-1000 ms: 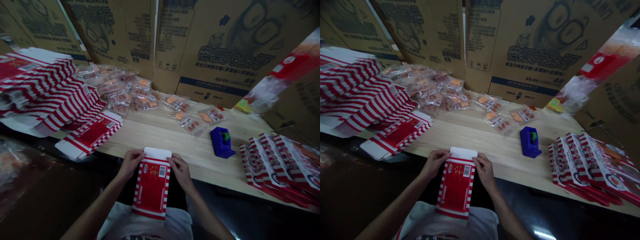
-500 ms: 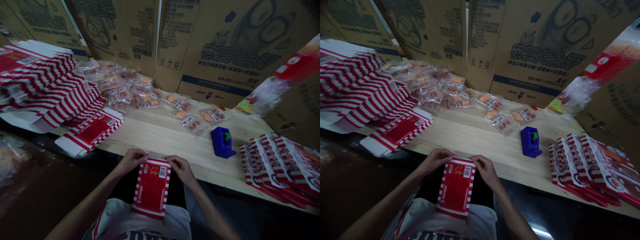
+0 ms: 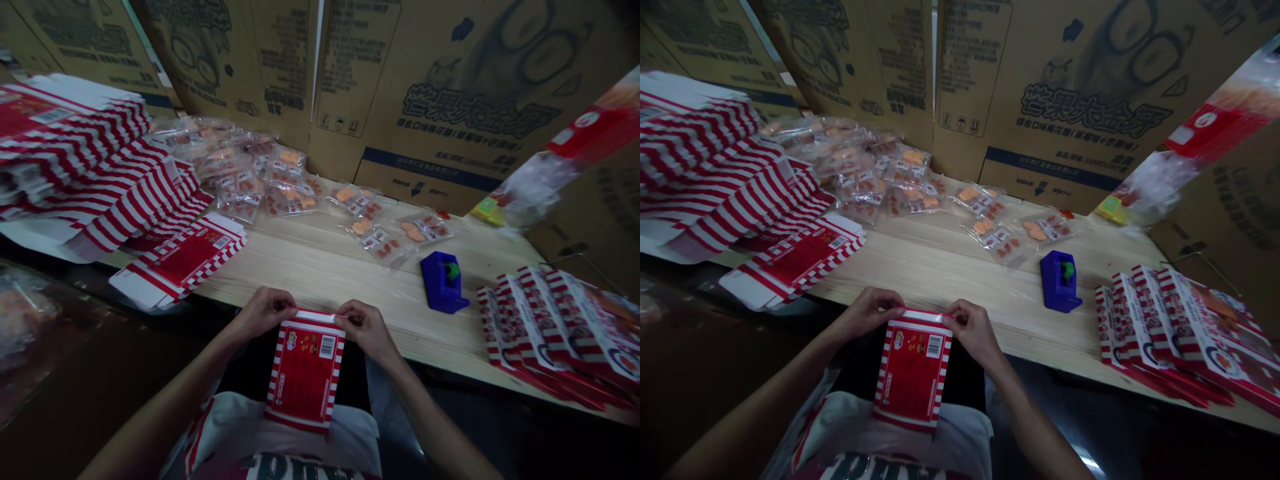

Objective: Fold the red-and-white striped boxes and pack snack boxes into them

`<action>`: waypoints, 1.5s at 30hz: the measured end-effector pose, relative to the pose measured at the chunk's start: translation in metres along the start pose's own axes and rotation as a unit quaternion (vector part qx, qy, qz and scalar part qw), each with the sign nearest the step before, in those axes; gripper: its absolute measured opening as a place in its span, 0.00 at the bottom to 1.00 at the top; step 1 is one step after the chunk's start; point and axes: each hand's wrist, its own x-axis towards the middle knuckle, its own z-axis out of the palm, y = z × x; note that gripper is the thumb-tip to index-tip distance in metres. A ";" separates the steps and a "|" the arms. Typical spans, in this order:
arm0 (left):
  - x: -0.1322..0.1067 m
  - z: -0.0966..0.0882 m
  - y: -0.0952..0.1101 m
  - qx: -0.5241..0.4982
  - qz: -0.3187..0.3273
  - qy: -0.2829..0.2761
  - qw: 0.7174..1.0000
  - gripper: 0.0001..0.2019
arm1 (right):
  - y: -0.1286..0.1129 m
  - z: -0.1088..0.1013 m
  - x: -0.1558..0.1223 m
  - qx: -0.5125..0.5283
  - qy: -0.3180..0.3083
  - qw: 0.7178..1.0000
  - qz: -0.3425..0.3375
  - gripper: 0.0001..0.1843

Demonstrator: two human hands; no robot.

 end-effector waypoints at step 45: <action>-0.025 0.054 -0.024 -0.363 -0.186 0.181 0.895 0.23 | 0.073 -0.211 0.004 -0.009 0.496 0.868 0.029 0.18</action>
